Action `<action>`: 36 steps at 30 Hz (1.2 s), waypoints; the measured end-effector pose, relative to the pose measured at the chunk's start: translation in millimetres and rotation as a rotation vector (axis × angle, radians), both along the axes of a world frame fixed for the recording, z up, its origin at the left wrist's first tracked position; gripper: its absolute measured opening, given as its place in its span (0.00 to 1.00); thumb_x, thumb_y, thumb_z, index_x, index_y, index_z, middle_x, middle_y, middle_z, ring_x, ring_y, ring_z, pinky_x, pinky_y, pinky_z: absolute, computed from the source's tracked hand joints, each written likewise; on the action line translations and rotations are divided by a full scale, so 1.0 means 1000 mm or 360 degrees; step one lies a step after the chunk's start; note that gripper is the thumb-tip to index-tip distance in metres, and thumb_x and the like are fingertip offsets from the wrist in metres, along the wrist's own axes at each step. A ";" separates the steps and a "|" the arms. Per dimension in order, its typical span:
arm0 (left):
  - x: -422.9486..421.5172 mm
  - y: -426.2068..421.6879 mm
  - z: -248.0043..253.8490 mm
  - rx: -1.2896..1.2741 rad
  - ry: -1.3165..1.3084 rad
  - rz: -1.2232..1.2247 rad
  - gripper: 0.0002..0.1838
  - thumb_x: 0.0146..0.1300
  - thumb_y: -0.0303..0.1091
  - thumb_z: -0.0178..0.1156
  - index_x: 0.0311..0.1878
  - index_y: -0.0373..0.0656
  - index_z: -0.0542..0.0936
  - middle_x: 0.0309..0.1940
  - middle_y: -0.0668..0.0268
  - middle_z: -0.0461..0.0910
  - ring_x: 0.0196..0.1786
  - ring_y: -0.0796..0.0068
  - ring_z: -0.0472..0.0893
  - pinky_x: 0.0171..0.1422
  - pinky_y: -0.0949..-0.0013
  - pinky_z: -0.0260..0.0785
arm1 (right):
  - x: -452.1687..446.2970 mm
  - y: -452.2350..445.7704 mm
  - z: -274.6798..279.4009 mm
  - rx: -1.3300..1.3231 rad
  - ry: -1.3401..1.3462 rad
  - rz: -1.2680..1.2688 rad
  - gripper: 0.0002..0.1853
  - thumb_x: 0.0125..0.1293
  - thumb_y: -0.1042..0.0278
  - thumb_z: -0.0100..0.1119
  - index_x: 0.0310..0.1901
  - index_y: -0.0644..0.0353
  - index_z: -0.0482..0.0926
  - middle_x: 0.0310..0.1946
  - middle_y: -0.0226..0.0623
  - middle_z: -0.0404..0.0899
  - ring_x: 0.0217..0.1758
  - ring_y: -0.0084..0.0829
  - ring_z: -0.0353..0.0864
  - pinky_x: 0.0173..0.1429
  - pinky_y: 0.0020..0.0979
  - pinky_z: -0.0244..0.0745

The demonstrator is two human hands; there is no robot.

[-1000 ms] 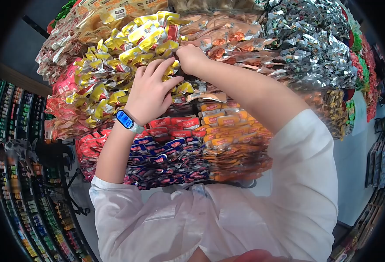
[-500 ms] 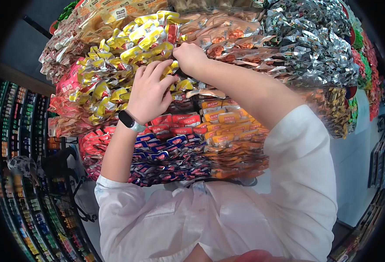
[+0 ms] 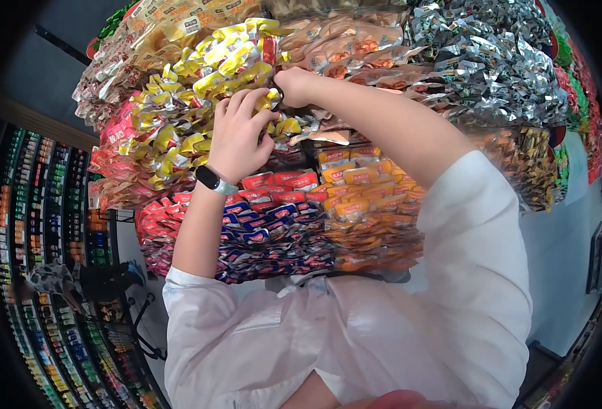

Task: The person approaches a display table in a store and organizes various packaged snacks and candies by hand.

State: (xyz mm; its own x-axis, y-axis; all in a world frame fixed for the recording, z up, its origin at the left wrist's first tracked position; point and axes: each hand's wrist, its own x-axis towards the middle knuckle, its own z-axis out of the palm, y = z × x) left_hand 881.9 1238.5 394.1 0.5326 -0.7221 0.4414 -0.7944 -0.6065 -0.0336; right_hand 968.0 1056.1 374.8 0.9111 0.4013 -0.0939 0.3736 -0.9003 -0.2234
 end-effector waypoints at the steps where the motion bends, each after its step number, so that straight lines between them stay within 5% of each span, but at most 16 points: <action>1: 0.000 0.000 0.001 -0.0006 0.0013 0.0020 0.18 0.47 0.27 0.61 0.45 0.46 0.84 0.64 0.60 0.73 0.69 0.54 0.68 0.71 0.49 0.57 | 0.005 -0.001 0.004 0.0033 0.0160 0.0006 0.24 0.56 0.57 0.72 0.50 0.67 0.84 0.50 0.51 0.85 0.51 0.47 0.86 0.54 0.42 0.81; 5: -0.004 -0.003 0.002 0.0045 0.0034 0.0088 0.19 0.47 0.27 0.61 0.45 0.46 0.85 0.65 0.59 0.72 0.70 0.54 0.66 0.72 0.49 0.56 | -0.021 -0.013 0.045 0.0125 0.0362 -0.0066 0.37 0.59 0.66 0.66 0.69 0.62 0.64 0.54 0.53 0.82 0.59 0.51 0.81 0.59 0.46 0.76; 12: -0.004 -0.007 0.009 0.0152 0.0036 0.0088 0.20 0.46 0.26 0.61 0.47 0.45 0.84 0.67 0.59 0.70 0.71 0.53 0.65 0.73 0.49 0.55 | -0.037 -0.017 0.047 0.0228 0.0134 -0.0099 0.24 0.58 0.75 0.60 0.58 0.66 0.75 0.51 0.58 0.82 0.55 0.52 0.83 0.54 0.45 0.79; 15: -0.001 -0.007 0.007 0.0108 0.0034 0.0036 0.21 0.45 0.26 0.62 0.46 0.47 0.85 0.66 0.57 0.70 0.71 0.53 0.66 0.72 0.47 0.56 | -0.036 -0.008 0.037 0.0243 -0.0058 -0.0023 0.13 0.57 0.76 0.61 0.44 0.73 0.82 0.41 0.60 0.84 0.49 0.54 0.86 0.49 0.44 0.82; 22: -0.004 -0.016 0.014 0.0310 -0.0051 0.0065 0.24 0.44 0.25 0.61 0.48 0.52 0.87 0.73 0.57 0.64 0.75 0.52 0.61 0.72 0.44 0.54 | -0.011 0.001 0.010 0.0253 -0.0111 -0.0157 0.15 0.51 0.75 0.64 0.42 0.64 0.88 0.43 0.51 0.87 0.49 0.45 0.88 0.51 0.41 0.83; 27: -0.005 -0.027 0.023 0.0565 -0.0057 0.0113 0.16 0.43 0.26 0.63 0.38 0.50 0.89 0.71 0.53 0.66 0.76 0.53 0.61 0.73 0.43 0.53 | -0.005 -0.005 0.024 0.0179 0.0079 0.0014 0.14 0.64 0.70 0.57 0.47 0.67 0.84 0.39 0.55 0.86 0.43 0.50 0.87 0.44 0.45 0.80; 30: -0.004 -0.027 0.020 0.0558 -0.0034 0.0096 0.14 0.42 0.26 0.64 0.36 0.47 0.89 0.69 0.52 0.68 0.75 0.53 0.61 0.74 0.42 0.53 | -0.029 -0.012 0.038 0.0371 0.0215 -0.0097 0.14 0.60 0.73 0.56 0.44 0.65 0.88 0.43 0.52 0.87 0.47 0.45 0.88 0.50 0.45 0.83; 34: 0.002 -0.022 0.019 0.0522 -0.0058 0.0016 0.11 0.43 0.26 0.65 0.34 0.45 0.87 0.67 0.56 0.70 0.74 0.55 0.64 0.74 0.46 0.56 | -0.059 -0.022 0.068 0.0634 0.0447 -0.0310 0.14 0.63 0.74 0.53 0.44 0.73 0.84 0.40 0.58 0.85 0.41 0.48 0.89 0.39 0.44 0.85; 36: 0.006 -0.019 0.019 0.0518 -0.0073 0.0038 0.11 0.43 0.27 0.65 0.34 0.46 0.87 0.67 0.58 0.71 0.73 0.56 0.65 0.73 0.49 0.58 | -0.055 -0.024 0.065 0.0481 0.0403 -0.0224 0.14 0.70 0.69 0.50 0.51 0.69 0.77 0.32 0.49 0.84 0.33 0.42 0.86 0.31 0.41 0.78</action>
State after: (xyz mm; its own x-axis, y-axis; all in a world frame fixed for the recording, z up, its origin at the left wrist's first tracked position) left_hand 887.8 1219.3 413.0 0.5362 -0.8167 0.2132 -0.7732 -0.5765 -0.2641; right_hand 913.0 1032.1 439.4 0.9222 0.3187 -0.2192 0.1511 -0.8186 -0.5542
